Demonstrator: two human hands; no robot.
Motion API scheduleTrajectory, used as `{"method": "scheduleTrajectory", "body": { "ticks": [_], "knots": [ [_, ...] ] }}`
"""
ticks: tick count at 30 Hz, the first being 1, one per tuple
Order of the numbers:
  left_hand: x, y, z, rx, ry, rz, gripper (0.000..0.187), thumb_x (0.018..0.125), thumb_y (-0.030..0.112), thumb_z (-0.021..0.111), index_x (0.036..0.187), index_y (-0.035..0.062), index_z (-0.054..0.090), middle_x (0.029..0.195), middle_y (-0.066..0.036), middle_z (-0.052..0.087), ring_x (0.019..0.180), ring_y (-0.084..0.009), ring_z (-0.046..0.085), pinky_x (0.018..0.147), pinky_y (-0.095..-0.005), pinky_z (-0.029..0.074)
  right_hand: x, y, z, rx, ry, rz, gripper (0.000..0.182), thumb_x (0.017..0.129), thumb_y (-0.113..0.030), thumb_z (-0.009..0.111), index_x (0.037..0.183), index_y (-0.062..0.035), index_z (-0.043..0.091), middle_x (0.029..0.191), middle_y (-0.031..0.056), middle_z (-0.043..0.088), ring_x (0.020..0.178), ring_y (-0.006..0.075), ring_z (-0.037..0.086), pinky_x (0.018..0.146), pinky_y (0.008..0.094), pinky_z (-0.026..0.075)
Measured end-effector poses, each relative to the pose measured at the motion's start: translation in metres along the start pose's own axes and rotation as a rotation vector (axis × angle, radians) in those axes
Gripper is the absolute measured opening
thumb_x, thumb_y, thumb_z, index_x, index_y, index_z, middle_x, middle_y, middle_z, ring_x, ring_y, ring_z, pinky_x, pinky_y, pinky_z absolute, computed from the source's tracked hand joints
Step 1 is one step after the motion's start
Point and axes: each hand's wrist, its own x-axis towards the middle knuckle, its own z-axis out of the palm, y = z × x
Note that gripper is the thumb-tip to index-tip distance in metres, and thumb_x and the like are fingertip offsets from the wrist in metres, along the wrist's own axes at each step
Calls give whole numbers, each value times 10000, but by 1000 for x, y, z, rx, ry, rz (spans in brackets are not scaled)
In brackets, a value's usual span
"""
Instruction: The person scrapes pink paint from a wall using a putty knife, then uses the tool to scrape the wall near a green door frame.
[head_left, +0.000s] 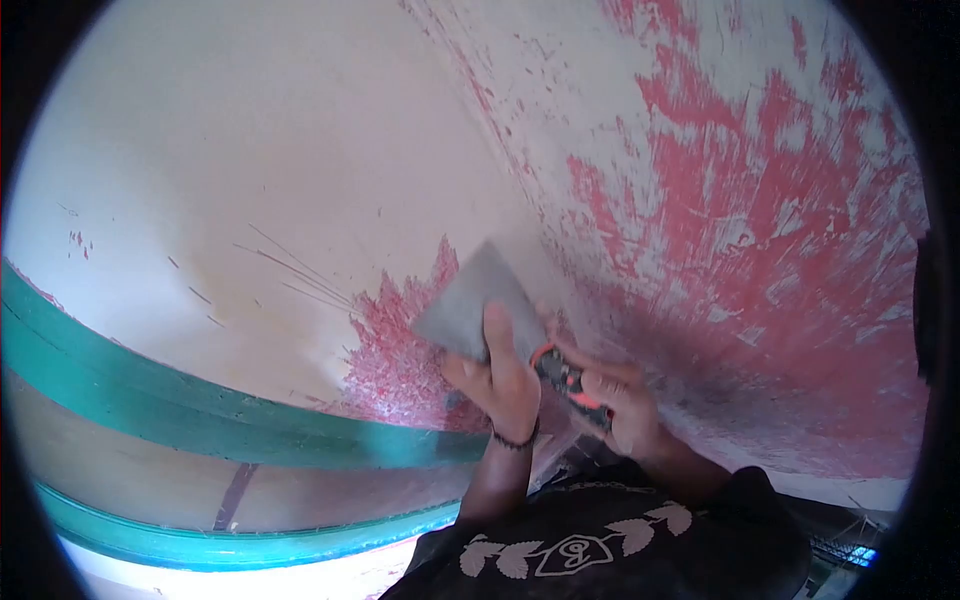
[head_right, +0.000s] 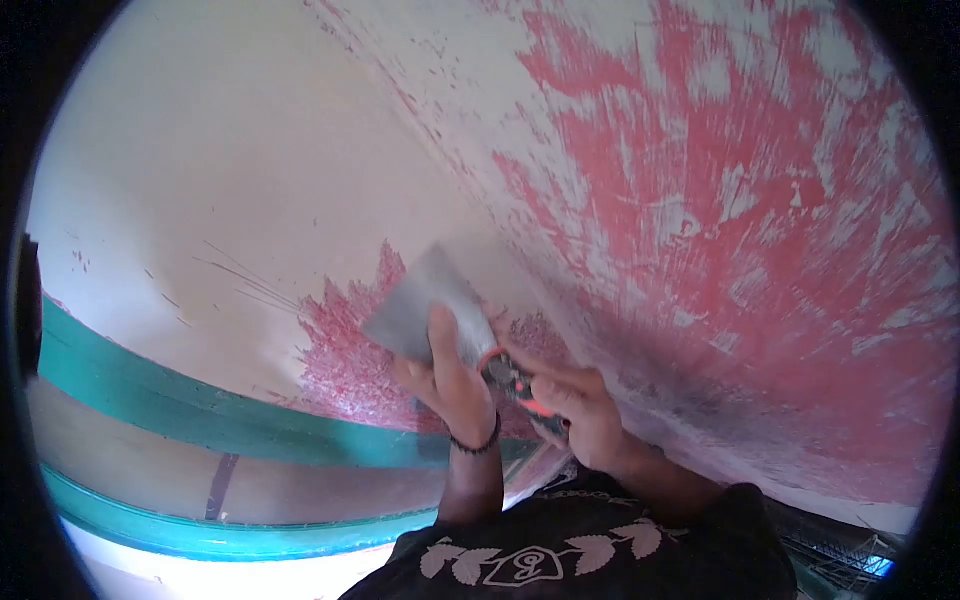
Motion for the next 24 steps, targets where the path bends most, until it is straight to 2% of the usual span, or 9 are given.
{"method": "scheduleTrajectory", "body": {
  "ticks": [3,6,10,13,15,17,18,20,24],
  "knots": [
    [-26,-7,-2,-196,67,-231,305,1007,158,642,850,-104,655,709,-51,684,621,-115,589,560,-303,456,-10,11,-11,-68,-13,63,526,1070,-290,475,1510,-3,468,917,53,635,568,62,441,482,225,340],
    [-12,-15,11,-189,183,-47,301,1006,163,650,886,-113,666,733,-58,696,645,-107,599,569,-283,458,2,1,-13,34,-17,63,523,1068,-293,484,1504,-6,477,928,54,635,579,60,446,481,225,336],
    [-7,-3,8,-160,43,-170,264,1009,126,635,943,-126,682,787,-72,716,697,-102,620,613,-272,493,5,-1,-6,27,61,15,531,1061,-297,502,1496,7,482,938,56,640,600,56,461,482,226,338],
    [-26,-19,-1,-191,83,-187,243,1013,105,623,923,-113,684,777,-49,699,673,-79,587,576,-268,459,-8,18,-13,-46,46,23,542,1055,-303,511,1490,18,483,941,57,644,597,60,463,475,230,341],
    [-27,-23,-4,-144,72,-164,235,1013,94,619,900,-103,682,758,-35,683,653,-69,564,553,-267,433,1,29,-16,1,29,-54,513,1058,-274,498,1473,26,502,964,66,674,569,62,463,468,233,342],
    [-29,-9,1,-255,86,-227,239,1013,105,624,894,-93,685,749,-29,672,638,-61,545,535,-268,411,-10,10,-22,117,-54,89,494,1060,-253,489,1466,27,512,932,68,681,534,67,455,461,235,342],
    [-29,-3,10,-320,100,-261,240,1012,111,626,891,-88,686,744,-27,666,630,-56,535,525,-269,400,-9,6,-24,72,-7,92,495,1061,-252,485,1469,26,508,885,62,665,513,71,443,453,239,340],
    [-32,-19,4,-254,104,-214,254,1013,122,628,869,-78,688,718,-28,663,611,-56,534,520,-267,403,-9,9,-18,-3,102,97,498,1062,-252,476,1476,25,500,792,49,632,471,78,418,438,247,334],
    [-26,-29,-9,-112,63,-125,313,1015,141,633,769,-50,660,637,1,614,561,-46,490,487,-277,356,-6,25,-11,34,48,31,506,1061,-262,476,1483,17,493,736,44,592,446,84,398,418,252,330]
  ]
}}
